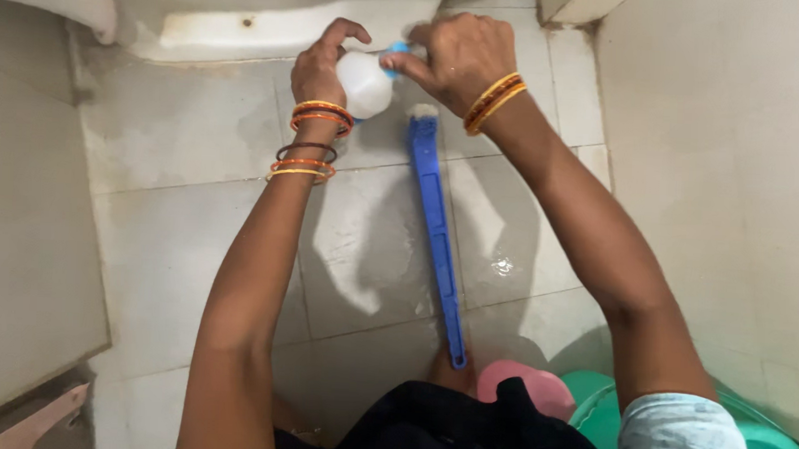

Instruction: The person scrubs the bathroom floor and tiles using a blue brush, pours liquid from a white bottle onto the floor and brush, and rinses the area with water from a green bucket.

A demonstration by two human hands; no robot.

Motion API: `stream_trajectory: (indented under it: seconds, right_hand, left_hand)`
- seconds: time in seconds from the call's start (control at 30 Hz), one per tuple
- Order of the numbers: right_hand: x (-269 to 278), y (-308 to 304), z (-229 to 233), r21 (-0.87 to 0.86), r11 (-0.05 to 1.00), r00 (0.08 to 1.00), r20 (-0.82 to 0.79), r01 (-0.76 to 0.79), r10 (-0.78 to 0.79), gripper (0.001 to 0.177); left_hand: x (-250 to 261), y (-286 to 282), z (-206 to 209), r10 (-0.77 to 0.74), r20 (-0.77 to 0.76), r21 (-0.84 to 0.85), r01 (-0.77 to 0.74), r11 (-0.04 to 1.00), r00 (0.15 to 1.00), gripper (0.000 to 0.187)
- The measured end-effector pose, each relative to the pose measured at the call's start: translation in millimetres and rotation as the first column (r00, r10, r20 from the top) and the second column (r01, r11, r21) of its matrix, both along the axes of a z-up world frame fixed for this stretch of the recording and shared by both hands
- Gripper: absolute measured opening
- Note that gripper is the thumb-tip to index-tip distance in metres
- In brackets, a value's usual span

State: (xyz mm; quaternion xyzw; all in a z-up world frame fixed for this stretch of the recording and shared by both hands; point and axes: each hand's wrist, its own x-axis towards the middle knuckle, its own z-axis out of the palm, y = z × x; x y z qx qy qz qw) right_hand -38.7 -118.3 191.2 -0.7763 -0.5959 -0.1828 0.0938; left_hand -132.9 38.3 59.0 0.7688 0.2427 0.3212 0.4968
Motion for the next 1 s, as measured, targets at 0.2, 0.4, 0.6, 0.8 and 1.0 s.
stream_trajectory:
  seconds: [0.2, 0.4, 0.6, 0.8, 1.0]
  right_hand:
    - [-17, 21, -16, 0.037, 0.973, 0.974, 0.026, -0.226, 0.225, 0.036]
    - [-11, 20, -54, -0.267, 0.953, 0.933, -0.285, 0.142, -0.219, 0.047]
    - [-3, -160, -201, -0.593, 0.720, 0.604, -0.439, 0.362, -0.665, 0.058]
    - [-87, -258, -362, -0.500, 0.806, 0.194, -0.798, 0.316, -0.571, 0.080]
    - [-140, -218, -298, -0.267, 0.814, -0.522, -0.851, 0.517, 0.053, 0.060]
  left_hand:
    - [-23, 17, -2, -0.038, 0.024, -0.209, 0.043, 0.977, 0.999, 0.034]
    - [-26, 23, -46, 0.089, 0.107, -0.111, -0.077, 0.991, 0.990, 0.029]
    - [-56, 70, -128, 0.258, 0.438, -0.617, 0.079, 0.783, 0.861, 0.024]
    - [-91, 87, -195, 0.354, 0.388, -0.648, -0.021, 0.762, 0.851, 0.028]
    - [-123, 93, -183, 0.139, 0.296, -0.308, -0.043, 0.950, 0.945, 0.049]
